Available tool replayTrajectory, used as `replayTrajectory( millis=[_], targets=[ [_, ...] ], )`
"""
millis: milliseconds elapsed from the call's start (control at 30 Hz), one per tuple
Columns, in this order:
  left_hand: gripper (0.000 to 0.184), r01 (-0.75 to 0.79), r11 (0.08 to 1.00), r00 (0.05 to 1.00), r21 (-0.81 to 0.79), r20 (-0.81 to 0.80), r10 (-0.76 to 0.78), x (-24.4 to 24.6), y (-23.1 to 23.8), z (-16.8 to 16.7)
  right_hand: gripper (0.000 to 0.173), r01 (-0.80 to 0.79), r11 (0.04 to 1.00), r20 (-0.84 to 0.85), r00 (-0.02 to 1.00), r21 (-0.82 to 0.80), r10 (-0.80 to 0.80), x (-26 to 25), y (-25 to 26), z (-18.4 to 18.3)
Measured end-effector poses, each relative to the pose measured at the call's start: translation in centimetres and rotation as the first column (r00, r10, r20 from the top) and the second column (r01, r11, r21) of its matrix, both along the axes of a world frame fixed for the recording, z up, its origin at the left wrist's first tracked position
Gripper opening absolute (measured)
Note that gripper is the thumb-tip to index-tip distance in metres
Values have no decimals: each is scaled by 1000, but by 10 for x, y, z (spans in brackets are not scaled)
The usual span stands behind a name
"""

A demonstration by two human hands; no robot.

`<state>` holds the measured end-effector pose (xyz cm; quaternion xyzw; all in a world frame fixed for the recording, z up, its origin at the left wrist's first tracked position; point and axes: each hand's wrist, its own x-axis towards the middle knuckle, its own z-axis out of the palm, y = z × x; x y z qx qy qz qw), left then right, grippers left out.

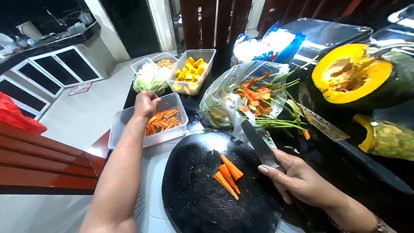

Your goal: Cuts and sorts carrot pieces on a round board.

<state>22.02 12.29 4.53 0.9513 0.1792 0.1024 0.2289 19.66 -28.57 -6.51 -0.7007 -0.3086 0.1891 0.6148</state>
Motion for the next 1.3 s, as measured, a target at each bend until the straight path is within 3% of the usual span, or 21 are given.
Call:
replayTrajectory(
  millis=[167,300,400,533,667,833,933,1067,1300],
  targets=[
    [18,-28,999,991,-45,131,33,-4,-4,2,13,12,1000,-19,1000,-9,-12,-1,0,2],
    [18,136,957,980,-256,180,-91,-4,-13,-4,13,10,1000,-27,1000,-13,-10,-1,0,2],
    [19,116,990,991,-83,-53,-121,0,-9,-9,12,3,1000,-42,999,-4,-4,0,1,2],
    [18,110,987,928,118,-367,-59,3,-2,-28,12,1,1000,-48,999,3,-1,-1,1,2],
    [25,81,981,892,174,-452,7,6,1,-35,13,-9,1000,-42,999,11,9,0,1,1],
    [17,84,975,862,207,-505,33,9,1,-38,13,-7,1000,-30,1000,3,7,0,1,1],
    [22,22,987,900,160,-432,50,7,4,-32,14,-5,1000,-25,1000,-8,4,0,0,1],
    [31,-132,990,978,53,-155,139,-4,13,-3,14,-3,1000,-29,1000,8,3,1,0,0],
    [24,-165,985,969,-52,180,172,-26,20,21,14,2,1000,-11,1000,3,-2,1,1,-1]
  ],
)
